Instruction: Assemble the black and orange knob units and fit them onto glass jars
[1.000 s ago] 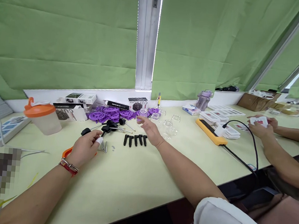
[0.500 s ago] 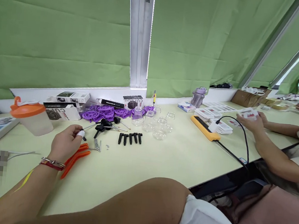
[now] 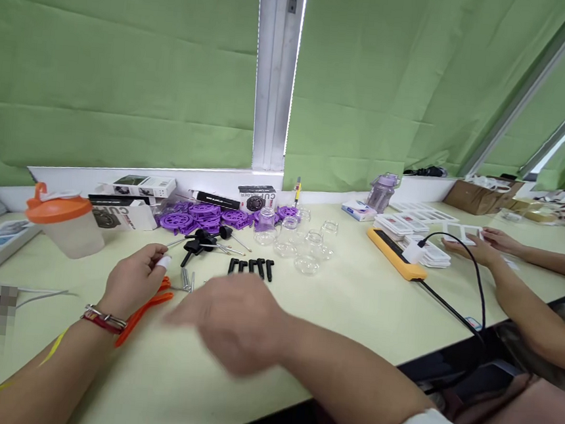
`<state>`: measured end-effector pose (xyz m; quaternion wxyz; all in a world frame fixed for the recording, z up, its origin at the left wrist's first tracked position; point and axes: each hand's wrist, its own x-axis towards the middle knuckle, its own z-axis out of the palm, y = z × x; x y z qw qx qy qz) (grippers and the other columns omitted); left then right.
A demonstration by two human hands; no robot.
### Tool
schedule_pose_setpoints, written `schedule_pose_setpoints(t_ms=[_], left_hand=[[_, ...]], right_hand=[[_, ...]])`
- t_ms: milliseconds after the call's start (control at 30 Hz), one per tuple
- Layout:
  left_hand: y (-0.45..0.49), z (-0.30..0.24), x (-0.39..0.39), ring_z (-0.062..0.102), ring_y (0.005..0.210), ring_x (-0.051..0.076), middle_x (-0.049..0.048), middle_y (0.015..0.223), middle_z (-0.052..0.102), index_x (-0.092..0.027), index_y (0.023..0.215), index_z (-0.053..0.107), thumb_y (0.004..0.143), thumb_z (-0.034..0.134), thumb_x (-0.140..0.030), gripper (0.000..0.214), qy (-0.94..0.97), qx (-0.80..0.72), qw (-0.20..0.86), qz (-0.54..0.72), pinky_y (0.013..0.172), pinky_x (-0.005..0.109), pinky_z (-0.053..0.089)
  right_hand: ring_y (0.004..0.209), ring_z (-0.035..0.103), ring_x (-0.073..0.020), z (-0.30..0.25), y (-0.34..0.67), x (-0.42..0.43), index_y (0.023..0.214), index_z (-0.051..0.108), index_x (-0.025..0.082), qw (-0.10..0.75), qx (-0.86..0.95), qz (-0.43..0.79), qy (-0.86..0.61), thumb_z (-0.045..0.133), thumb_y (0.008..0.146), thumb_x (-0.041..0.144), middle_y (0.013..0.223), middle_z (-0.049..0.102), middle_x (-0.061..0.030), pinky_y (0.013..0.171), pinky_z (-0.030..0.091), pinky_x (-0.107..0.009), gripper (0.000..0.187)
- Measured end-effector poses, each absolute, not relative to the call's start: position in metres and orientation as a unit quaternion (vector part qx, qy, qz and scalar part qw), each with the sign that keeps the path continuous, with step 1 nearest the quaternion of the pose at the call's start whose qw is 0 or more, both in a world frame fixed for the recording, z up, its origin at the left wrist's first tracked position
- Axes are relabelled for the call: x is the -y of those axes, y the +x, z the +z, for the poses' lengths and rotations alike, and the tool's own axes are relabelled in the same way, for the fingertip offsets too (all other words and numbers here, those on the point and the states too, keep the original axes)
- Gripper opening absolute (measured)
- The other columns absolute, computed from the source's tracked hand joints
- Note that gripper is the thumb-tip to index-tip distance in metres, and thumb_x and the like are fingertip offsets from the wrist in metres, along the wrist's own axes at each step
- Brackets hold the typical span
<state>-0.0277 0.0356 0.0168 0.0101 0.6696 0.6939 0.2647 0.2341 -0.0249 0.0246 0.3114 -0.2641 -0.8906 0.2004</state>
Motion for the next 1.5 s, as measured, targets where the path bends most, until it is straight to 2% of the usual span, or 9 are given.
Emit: schedule_pose_setpoints(t_ms=[100,200,367,900,1033,1133,1267,1367,1500], left_hand=[[-0.026,0.016,-0.035,0.065,0.082,0.023,0.003,0.093,0.071,-0.024,0.111,0.059,0.081,0.046,-0.031,0.034,0.672,-0.694,0.013,0.258,0.062,0.029,0.044],[-0.025,0.015,-0.036,0.065,0.083,0.023,0.0029,0.095,0.071,-0.024,0.112,0.058,0.081,0.045,-0.031,0.034,0.678,-0.69,0.014,0.254,0.064,0.03,0.044],[-0.025,0.013,-0.036,0.065,0.081,0.021,0.002,0.096,0.071,-0.025,0.112,0.057,0.083,0.043,-0.032,0.033,0.679,-0.689,0.031,0.253,0.062,0.029,0.044],[-0.025,0.01,-0.036,0.064,0.081,0.021,0.0008,0.096,0.071,-0.025,0.112,0.056,0.082,0.043,-0.033,0.034,0.689,-0.683,0.043,0.239,0.061,0.029,0.045],[-0.024,0.011,-0.036,0.064,0.08,0.02,0.0002,0.096,0.071,-0.025,0.112,0.056,0.082,0.043,-0.032,0.034,0.689,-0.684,0.041,0.236,0.061,0.029,0.044],[-0.023,0.012,-0.036,0.064,0.082,0.021,0.0002,0.096,0.071,-0.025,0.112,0.056,0.081,0.043,-0.031,0.034,0.689,-0.685,0.036,0.236,0.061,0.029,0.043],[-0.022,0.013,-0.036,0.064,0.082,0.021,0.0007,0.095,0.071,-0.024,0.112,0.056,0.08,0.044,-0.03,0.035,0.69,-0.683,0.038,0.236,0.06,0.028,0.042],[-0.022,0.013,-0.035,0.064,0.08,0.02,0.0006,0.094,0.071,-0.024,0.112,0.056,0.081,0.043,-0.031,0.034,0.692,-0.682,0.041,0.233,0.058,0.028,0.041],[-0.022,0.015,-0.034,0.064,0.08,0.02,-0.0002,0.093,0.071,-0.025,0.112,0.055,0.081,0.043,-0.03,0.033,0.693,-0.683,0.042,0.228,0.057,0.027,0.041]], right_hand=[[0.127,0.043,-0.0294,0.021,0.237,-0.004,0.135,0.049,0.021,0.254,0.888,0.11,-0.367,0.028,0.096,0.047,0.136,0.052,-0.012,0.106,0.032,-0.054,0.051],[0.14,0.016,-0.0402,-0.001,0.245,-0.023,0.147,0.029,0.022,0.108,0.876,0.089,-0.461,0.026,0.092,0.059,0.154,0.024,-0.0124,0.108,0.012,-0.066,0.066],[0.143,0.003,-0.0387,-0.025,0.25,-0.025,0.15,0.019,0.024,0.047,0.883,0.1,-0.456,0.021,0.09,0.066,0.157,0.01,-0.0092,0.111,0.003,-0.062,0.074],[0.143,0.007,-0.0369,-0.024,0.25,-0.021,0.149,0.023,0.018,0.047,0.879,0.072,-0.468,0.016,0.09,0.065,0.156,0.015,-0.0118,0.112,0.001,-0.058,0.076],[0.142,0.011,-0.0364,-0.02,0.246,-0.021,0.148,0.028,0.018,0.071,0.879,0.051,-0.468,0.02,0.092,0.063,0.154,0.024,-0.0127,0.111,-0.002,-0.058,0.072],[0.138,0.027,-0.0319,-0.006,0.245,-0.035,0.14,0.043,0.02,0.139,0.853,0.043,-0.501,0.023,0.096,0.051,0.146,0.04,-0.0113,0.112,0.008,-0.054,0.057],[0.106,0.058,-0.023,0.016,0.249,-0.079,0.109,0.068,0.017,0.161,0.756,0.122,-0.623,0.04,0.094,0.028,0.112,0.067,-0.0104,0.091,0.042,-0.034,0.034],[0.087,0.064,-0.0179,0.02,0.253,-0.11,0.09,0.073,0.015,0.138,0.742,0.159,-0.636,0.059,0.082,0.019,0.094,0.072,-0.0071,0.072,0.046,-0.023,0.017],[0.075,0.064,-0.014,0.015,0.252,-0.128,0.085,0.075,0.014,0.11,0.733,0.2,-0.64,0.071,0.072,0.021,0.082,0.073,-0.0045,0.058,0.044,-0.018,0.015]])
